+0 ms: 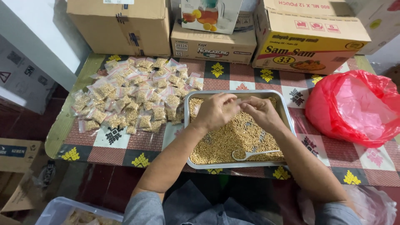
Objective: Filling small plastic bags with grains using a spoon from a tray and organizing them into a pile.
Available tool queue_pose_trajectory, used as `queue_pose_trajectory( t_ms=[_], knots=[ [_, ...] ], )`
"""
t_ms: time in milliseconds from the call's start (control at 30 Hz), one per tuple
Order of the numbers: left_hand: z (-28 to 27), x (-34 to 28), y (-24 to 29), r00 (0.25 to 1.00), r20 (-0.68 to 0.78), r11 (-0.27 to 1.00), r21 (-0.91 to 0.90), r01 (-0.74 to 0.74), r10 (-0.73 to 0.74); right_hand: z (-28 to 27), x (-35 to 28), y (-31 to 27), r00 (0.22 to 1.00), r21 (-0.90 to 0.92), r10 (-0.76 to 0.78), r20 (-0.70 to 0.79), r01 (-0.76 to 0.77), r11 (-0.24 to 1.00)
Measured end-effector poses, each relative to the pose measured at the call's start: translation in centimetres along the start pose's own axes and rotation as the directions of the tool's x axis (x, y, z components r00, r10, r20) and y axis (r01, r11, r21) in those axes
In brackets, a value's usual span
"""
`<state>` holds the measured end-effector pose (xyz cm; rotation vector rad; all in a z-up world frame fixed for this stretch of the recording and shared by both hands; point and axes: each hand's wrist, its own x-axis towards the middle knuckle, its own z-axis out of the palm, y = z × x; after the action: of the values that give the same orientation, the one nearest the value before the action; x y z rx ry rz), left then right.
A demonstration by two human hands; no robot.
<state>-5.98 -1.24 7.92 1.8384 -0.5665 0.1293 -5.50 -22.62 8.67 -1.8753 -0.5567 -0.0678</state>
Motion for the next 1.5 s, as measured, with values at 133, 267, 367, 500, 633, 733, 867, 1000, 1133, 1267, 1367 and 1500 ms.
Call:
queue_pose_trajectory(
  t_ms=[133, 267, 367, 500, 633, 733, 867, 1000, 1133, 1267, 1367, 1500],
  knots=[
    [1.0, 0.9, -1.6, 0.98, 0.056, 0.823, 0.534, -0.193, 0.193, 0.2, 0.1, 0.3, 0.997, 0.026, 0.044, 0.068, -0.046, 0.999],
    [1.0, 0.8, -1.9, 0.96, 0.055, 0.685, 0.689, -0.236, 0.275, 0.5, 0.1, -0.6, 0.995, -0.003, 0.009, 0.097, -0.009, 1.0],
    [1.3, 0.9, -2.5, 0.961, 0.028, 0.709, 0.67, -0.221, 0.274, 0.4, 0.1, 0.1, 0.997, -0.032, 0.002, 0.079, 0.001, 0.999],
    [1.4, 0.9, -3.3, 0.966, 0.029, 0.736, 0.642, -0.216, 0.258, 0.8, 0.0, -0.1, 0.997, -0.097, -0.025, 0.076, 0.032, 0.995],
    [2.3, 1.1, -5.2, 0.959, -0.037, 0.757, 0.623, -0.197, 0.28, 0.5, -0.4, -0.7, 0.996, -0.152, 0.01, 0.094, 0.005, 0.988],
    [2.2, 1.2, -5.5, 0.96, -0.066, 0.782, 0.598, -0.179, 0.271, -2.0, -0.6, 3.1, 0.993, -0.28, -0.078, 0.085, 0.099, 0.955],
    [1.2, 1.0, -4.1, 0.968, -0.096, 0.832, 0.536, -0.147, 0.232, -4.4, -2.6, -4.8, 0.938, -0.641, 0.167, 0.303, 0.07, 0.765],
    [1.5, 1.2, -4.7, 0.966, -0.1, 0.839, 0.522, -0.155, 0.24, -4.5, -5.2, -2.6, 0.829, -0.717, 0.372, 0.418, 0.05, 0.695],
    [1.2, 0.8, -3.9, 0.99, -0.063, 0.876, 0.475, -0.082, 0.127, -3.8, -7.0, -0.3, 0.786, -0.752, 0.384, 0.485, 0.151, 0.641],
    [0.5, 0.5, -2.8, 0.999, -0.04, 0.888, 0.459, -0.014, 0.037, -3.4, -7.2, 0.9, 0.807, -0.686, 0.272, 0.524, 0.21, 0.697],
    [0.5, 0.7, -3.2, 0.998, -0.044, 0.885, 0.465, -0.024, 0.049, -3.6, -7.6, 1.0, 0.815, -0.659, 0.237, 0.529, 0.219, 0.72],
    [1.3, 1.0, -4.2, 0.998, -0.025, 0.887, 0.459, -0.042, 0.06, -3.2, -7.7, 0.1, 0.768, -0.645, 0.317, 0.556, 0.158, 0.748]
  ],
)
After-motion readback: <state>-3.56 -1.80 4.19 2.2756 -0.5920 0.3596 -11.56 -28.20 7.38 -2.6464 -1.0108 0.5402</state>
